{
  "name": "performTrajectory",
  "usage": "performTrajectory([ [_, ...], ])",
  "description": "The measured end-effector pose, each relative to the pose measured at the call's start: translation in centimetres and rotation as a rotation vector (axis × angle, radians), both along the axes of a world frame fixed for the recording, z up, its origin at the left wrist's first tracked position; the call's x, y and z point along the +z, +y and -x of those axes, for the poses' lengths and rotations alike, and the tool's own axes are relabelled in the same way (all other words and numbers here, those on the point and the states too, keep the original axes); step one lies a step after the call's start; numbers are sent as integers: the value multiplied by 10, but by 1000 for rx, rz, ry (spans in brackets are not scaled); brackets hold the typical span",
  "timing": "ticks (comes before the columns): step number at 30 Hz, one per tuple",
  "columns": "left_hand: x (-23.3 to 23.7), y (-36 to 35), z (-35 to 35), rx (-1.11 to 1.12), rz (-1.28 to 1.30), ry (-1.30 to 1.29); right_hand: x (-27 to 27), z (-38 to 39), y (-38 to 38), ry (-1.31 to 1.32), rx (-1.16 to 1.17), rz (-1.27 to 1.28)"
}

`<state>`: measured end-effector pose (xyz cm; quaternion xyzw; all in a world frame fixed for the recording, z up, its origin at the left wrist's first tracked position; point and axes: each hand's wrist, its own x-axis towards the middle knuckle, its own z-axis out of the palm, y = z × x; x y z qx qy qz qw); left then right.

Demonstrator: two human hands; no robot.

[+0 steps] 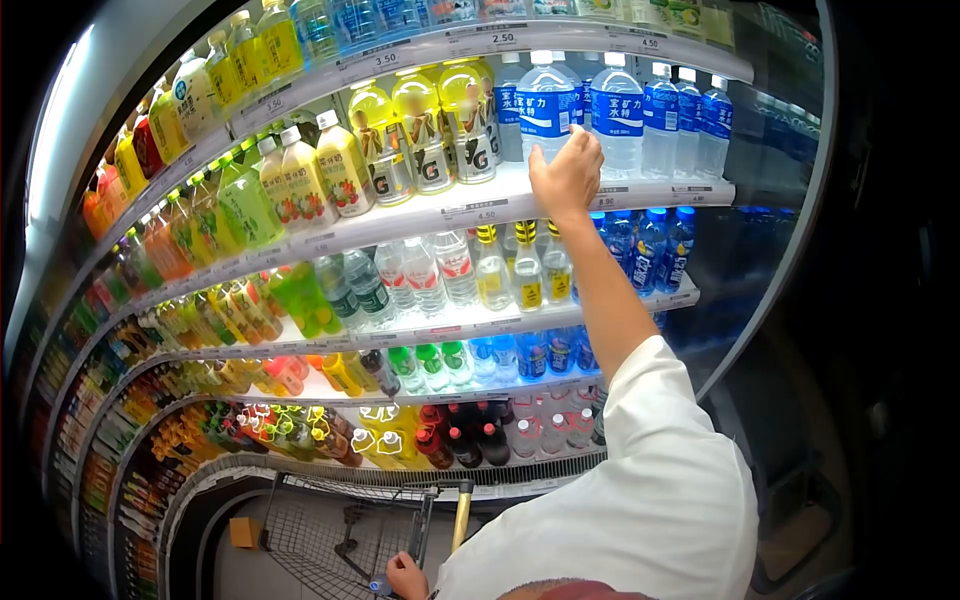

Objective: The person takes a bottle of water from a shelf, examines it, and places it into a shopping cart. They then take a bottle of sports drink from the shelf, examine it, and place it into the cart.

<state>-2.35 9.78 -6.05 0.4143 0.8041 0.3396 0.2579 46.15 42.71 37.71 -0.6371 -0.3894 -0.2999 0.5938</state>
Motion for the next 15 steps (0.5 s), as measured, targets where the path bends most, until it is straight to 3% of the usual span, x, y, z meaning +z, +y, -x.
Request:
performTrajectory([
  [9, 2, -4, -12, 116, -14, 216, 29, -18, -3, 125, 93, 411],
  [13, -23, -1, -7, 170, -54, 211, 32, -23, 10, 62, 30, 362],
  [15, -28, -1, -6, 184, -51, 235, 38, -21, 7, 117, 110, 387],
])
